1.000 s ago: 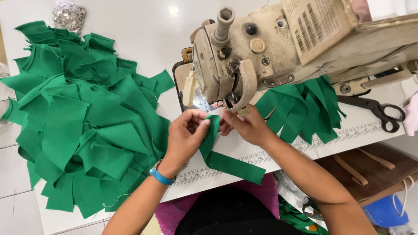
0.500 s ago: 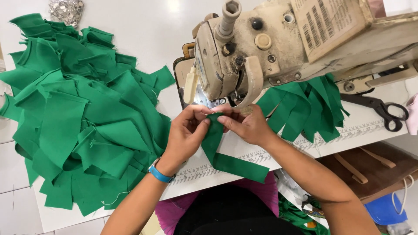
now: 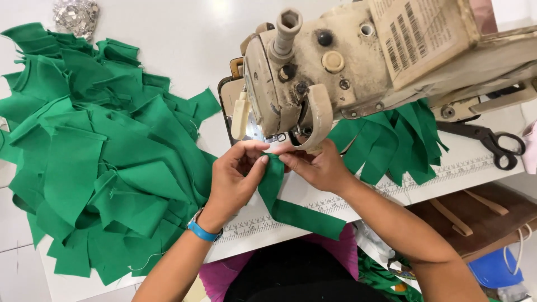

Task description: Sewing multiple green fabric strips using an industrial sewing machine.

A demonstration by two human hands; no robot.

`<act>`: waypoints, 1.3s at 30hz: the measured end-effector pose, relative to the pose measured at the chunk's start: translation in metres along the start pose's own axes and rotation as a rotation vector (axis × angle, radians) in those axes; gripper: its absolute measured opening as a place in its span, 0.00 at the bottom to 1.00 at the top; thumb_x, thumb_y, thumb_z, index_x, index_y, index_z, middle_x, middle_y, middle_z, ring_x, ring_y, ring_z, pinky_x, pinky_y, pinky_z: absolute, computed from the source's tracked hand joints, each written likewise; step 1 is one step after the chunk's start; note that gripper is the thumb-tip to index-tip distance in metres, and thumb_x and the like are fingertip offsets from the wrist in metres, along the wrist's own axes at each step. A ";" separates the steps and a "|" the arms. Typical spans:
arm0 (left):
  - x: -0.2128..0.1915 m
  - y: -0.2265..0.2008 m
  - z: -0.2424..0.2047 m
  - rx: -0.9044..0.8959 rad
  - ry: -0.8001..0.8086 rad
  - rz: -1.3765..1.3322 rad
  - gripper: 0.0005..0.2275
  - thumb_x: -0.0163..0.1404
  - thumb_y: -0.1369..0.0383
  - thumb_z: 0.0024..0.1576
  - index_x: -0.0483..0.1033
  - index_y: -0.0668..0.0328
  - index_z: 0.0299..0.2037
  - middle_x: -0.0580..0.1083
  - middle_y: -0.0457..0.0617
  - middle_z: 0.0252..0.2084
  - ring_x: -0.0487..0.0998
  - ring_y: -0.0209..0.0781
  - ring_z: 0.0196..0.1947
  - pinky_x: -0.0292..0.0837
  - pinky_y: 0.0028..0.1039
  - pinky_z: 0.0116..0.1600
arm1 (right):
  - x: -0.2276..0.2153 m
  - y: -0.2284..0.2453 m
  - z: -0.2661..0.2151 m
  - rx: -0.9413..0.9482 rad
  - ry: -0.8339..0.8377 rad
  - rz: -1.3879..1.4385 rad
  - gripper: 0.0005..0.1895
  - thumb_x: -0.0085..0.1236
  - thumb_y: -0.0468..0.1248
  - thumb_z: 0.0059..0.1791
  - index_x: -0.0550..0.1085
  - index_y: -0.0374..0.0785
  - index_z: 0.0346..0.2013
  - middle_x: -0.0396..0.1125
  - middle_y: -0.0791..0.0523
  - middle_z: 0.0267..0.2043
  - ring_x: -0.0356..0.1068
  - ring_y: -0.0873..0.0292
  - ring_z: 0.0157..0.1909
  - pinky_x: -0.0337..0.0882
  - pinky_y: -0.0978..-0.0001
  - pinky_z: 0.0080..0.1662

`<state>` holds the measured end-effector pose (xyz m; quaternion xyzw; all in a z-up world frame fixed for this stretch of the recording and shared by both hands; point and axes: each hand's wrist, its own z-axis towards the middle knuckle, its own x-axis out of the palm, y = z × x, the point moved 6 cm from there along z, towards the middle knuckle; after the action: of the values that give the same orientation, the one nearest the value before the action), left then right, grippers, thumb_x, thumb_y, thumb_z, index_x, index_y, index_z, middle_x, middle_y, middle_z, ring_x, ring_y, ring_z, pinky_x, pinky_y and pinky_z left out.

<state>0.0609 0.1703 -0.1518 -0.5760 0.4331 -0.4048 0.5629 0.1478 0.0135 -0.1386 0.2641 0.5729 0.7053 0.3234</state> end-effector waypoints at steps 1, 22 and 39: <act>0.000 -0.005 0.000 -0.002 -0.001 0.001 0.09 0.55 0.79 0.57 0.81 0.63 0.47 0.78 0.52 0.29 0.77 0.37 0.26 0.76 0.27 0.31 | 0.000 0.001 0.000 0.002 0.000 0.002 0.07 0.61 0.27 0.50 0.81 0.26 0.42 0.75 0.46 0.27 0.78 0.56 0.27 0.82 0.63 0.31; -0.001 -0.003 0.004 0.031 0.076 -0.030 0.06 0.52 0.79 0.60 0.81 0.62 0.42 0.76 0.48 0.24 0.77 0.33 0.20 0.76 0.23 0.28 | -0.006 -0.024 -0.011 0.090 -0.016 0.035 0.07 0.64 0.24 0.47 0.80 0.26 0.40 0.74 0.46 0.28 0.78 0.55 0.28 0.83 0.62 0.33; -0.003 0.011 -0.003 -0.103 0.001 -0.059 0.08 0.53 0.80 0.56 0.81 0.66 0.44 0.76 0.52 0.30 0.75 0.34 0.27 0.76 0.25 0.32 | 0.009 0.020 -0.008 -0.242 0.047 -0.289 0.10 0.64 0.24 0.45 0.84 0.37 0.38 0.77 0.53 0.31 0.80 0.57 0.33 0.80 0.67 0.36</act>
<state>0.0561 0.1727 -0.1629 -0.6164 0.4366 -0.3986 0.5201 0.1333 0.0129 -0.1206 0.1216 0.5235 0.7211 0.4372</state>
